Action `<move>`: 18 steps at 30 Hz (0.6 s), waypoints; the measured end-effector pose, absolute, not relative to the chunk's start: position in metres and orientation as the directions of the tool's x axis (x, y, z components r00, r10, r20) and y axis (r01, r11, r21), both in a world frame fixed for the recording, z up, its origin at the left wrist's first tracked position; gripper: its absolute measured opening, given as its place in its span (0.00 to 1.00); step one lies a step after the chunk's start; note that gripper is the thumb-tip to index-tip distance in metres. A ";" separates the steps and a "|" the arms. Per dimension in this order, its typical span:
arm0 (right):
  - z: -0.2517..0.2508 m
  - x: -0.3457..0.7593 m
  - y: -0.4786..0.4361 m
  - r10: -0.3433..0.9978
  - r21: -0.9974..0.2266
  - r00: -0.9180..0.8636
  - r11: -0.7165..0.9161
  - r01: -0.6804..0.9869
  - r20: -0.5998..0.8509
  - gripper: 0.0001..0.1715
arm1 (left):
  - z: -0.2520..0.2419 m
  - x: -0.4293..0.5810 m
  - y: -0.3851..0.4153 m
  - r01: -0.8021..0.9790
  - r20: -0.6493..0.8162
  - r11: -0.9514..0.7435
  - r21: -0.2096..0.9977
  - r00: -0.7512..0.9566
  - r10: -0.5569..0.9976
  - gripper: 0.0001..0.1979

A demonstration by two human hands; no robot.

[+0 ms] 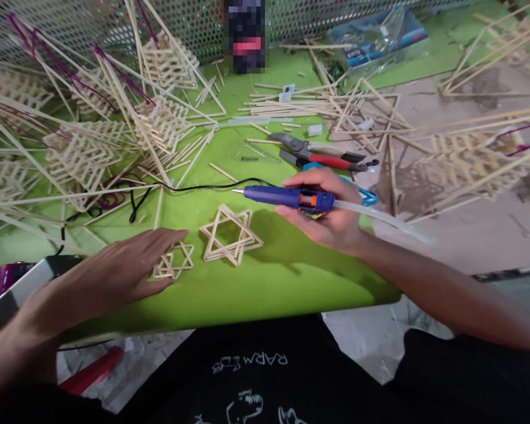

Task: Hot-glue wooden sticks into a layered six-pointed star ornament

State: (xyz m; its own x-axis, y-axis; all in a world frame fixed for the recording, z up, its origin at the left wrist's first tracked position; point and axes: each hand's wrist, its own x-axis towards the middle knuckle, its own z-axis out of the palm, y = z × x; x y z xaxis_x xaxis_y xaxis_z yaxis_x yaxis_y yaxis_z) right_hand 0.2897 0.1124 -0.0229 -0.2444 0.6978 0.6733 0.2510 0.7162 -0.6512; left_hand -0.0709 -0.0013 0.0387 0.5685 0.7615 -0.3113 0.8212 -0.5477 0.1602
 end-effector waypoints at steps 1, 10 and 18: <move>-0.023 0.290 0.112 0.703 -0.654 -0.245 0.711 0.260 0.667 0.22 | 0.038 -0.068 0.001 0.828 -0.315 -0.529 0.183 0.560 0.767 0.35; -0.022 0.291 0.111 0.709 -0.659 -0.241 0.705 0.261 0.663 0.22 | 0.042 -0.051 0.015 0.844 -0.083 -0.409 0.348 0.462 0.883 0.37; -0.020 0.291 0.110 0.721 -0.667 -0.238 0.693 0.272 0.651 0.22 | 0.041 -0.055 0.027 0.677 -0.074 -0.062 0.734 0.170 0.983 0.40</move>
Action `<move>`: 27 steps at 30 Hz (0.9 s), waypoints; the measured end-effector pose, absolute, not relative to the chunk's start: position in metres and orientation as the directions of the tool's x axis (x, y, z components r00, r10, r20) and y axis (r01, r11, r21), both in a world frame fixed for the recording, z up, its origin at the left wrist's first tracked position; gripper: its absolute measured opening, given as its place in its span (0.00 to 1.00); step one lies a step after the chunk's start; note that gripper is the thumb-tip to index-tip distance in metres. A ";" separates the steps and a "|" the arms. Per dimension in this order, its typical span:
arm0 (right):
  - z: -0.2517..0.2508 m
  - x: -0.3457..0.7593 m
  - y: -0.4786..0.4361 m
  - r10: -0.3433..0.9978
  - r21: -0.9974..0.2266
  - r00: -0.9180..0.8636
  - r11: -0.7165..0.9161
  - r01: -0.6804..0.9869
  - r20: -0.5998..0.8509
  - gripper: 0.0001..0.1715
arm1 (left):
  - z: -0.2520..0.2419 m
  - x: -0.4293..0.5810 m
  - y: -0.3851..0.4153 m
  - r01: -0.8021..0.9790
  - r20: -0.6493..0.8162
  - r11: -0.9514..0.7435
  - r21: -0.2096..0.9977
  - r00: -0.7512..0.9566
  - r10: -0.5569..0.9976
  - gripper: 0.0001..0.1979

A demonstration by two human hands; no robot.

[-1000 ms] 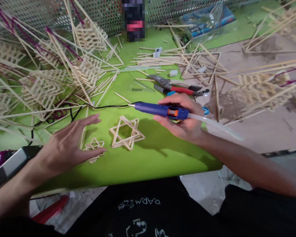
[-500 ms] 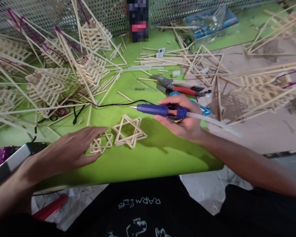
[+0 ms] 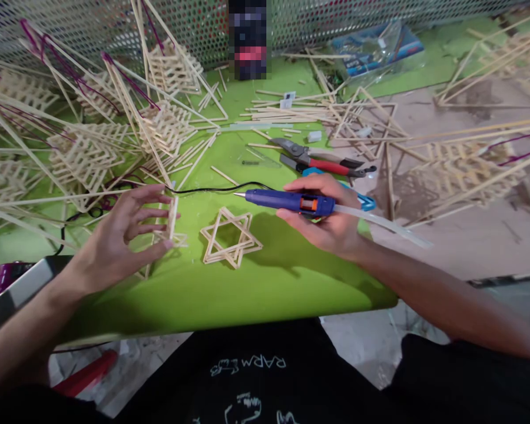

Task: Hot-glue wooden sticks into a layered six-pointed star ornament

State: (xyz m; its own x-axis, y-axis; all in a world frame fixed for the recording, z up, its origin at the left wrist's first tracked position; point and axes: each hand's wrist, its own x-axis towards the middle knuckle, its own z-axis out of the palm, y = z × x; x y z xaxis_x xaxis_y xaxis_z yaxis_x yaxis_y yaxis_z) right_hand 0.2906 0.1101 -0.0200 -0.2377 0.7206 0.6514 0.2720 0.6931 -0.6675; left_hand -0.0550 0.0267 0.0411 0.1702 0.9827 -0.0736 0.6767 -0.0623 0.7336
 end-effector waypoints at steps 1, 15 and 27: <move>-0.020 0.291 0.110 0.720 -0.666 -0.237 0.694 0.274 0.653 0.22 | 0.039 -0.054 0.028 0.658 -0.036 -0.075 0.749 0.153 0.987 0.41; -0.017 0.291 0.108 0.722 -0.651 -0.238 0.690 0.316 0.650 0.21 | 0.028 -0.036 0.024 0.849 0.436 -0.455 0.268 0.315 0.843 0.45; -0.016 0.287 0.106 0.764 -0.629 -0.257 0.638 0.445 0.592 0.31 | 0.008 -0.005 0.021 0.675 0.375 -0.569 0.469 0.432 0.821 0.46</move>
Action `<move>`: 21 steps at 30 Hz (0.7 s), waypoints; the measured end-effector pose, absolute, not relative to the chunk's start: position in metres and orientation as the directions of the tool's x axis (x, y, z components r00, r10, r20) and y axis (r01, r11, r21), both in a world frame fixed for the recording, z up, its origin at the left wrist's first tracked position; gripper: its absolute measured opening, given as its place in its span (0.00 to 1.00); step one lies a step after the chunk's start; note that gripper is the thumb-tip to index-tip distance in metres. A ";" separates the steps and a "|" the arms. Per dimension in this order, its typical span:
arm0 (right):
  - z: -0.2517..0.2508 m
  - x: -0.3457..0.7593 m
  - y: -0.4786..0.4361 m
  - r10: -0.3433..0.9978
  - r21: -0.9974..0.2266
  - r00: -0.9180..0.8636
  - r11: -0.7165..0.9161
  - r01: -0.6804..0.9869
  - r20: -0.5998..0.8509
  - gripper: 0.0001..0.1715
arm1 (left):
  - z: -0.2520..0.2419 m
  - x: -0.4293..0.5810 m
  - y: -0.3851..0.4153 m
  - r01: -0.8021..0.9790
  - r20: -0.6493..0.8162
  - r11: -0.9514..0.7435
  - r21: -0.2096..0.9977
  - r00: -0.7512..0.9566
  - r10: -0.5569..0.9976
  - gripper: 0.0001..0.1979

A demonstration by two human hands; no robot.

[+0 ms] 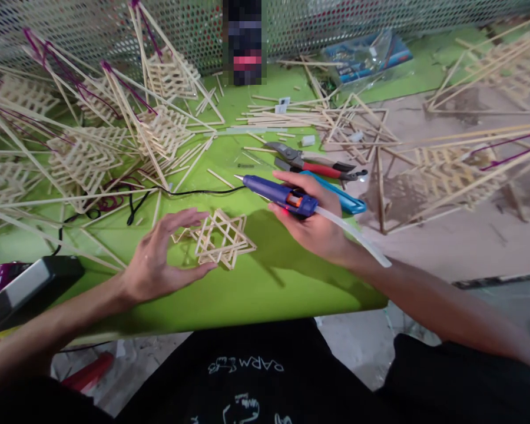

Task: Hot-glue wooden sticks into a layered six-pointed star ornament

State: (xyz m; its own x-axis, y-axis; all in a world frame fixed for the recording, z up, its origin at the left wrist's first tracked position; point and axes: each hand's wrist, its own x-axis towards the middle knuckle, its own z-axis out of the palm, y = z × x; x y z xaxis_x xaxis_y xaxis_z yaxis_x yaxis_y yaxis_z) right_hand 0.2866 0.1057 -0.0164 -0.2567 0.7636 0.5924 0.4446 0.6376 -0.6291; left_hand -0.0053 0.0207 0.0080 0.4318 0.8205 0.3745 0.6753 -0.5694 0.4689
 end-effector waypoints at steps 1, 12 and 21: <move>-0.017 0.287 0.105 0.768 -0.634 -0.263 0.634 0.444 0.584 0.32 | 0.008 -0.002 0.021 0.687 0.359 -0.554 0.471 0.424 0.831 0.46; -0.017 0.288 0.105 0.753 -0.615 -0.275 0.651 0.445 0.598 0.31 | 0.001 0.010 0.022 0.755 0.308 -0.489 0.436 0.385 0.870 0.45; -0.019 0.288 0.105 0.767 -0.621 -0.292 0.636 0.458 0.571 0.29 | -0.001 0.007 0.022 0.750 0.300 -0.492 0.442 0.393 0.869 0.48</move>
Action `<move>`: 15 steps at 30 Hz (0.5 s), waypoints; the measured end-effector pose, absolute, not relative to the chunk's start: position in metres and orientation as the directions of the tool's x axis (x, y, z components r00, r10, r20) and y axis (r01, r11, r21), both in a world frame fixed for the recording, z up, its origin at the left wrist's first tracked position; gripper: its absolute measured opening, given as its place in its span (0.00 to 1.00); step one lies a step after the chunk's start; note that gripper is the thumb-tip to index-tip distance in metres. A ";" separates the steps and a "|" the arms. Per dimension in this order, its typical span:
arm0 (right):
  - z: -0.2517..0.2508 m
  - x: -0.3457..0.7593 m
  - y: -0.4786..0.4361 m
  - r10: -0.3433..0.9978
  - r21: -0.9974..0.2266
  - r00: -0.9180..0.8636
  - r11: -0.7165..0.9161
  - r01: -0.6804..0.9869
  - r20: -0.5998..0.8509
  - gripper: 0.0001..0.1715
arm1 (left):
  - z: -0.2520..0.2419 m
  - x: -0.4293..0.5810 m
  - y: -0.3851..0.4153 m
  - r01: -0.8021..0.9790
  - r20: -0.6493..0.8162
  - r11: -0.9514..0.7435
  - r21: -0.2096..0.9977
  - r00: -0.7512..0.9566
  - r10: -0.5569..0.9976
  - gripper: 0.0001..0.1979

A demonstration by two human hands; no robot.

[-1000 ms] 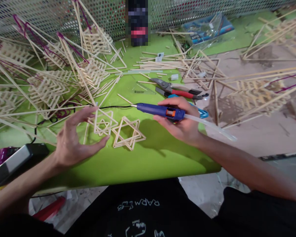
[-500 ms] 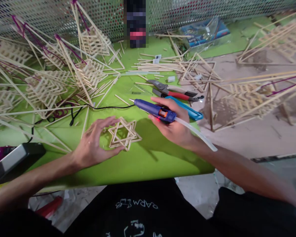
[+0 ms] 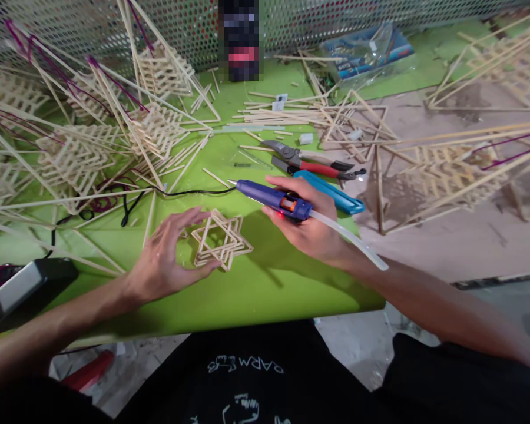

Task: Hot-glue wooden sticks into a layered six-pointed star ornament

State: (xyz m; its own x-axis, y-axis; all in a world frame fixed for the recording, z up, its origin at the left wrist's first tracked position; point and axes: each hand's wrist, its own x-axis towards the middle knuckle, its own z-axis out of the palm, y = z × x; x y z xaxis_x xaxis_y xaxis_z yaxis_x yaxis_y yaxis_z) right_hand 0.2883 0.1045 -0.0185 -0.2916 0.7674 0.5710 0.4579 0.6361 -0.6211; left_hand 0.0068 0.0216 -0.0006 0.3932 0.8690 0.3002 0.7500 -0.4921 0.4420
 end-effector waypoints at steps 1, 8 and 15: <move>-0.018 0.288 0.104 0.764 -0.613 -0.300 0.640 0.463 0.571 0.29 | -0.001 0.007 0.022 0.751 0.301 -0.493 0.440 0.393 0.869 0.48; -0.015 0.286 0.103 0.596 -0.417 -0.397 0.789 0.452 0.698 0.37 | -0.002 0.003 0.019 0.756 0.292 -0.499 0.424 0.407 0.865 0.51; -0.018 0.296 0.113 0.440 -0.222 -0.564 0.883 0.413 0.699 0.42 | -0.011 -0.009 0.009 0.742 0.407 -0.591 0.316 0.457 0.791 0.50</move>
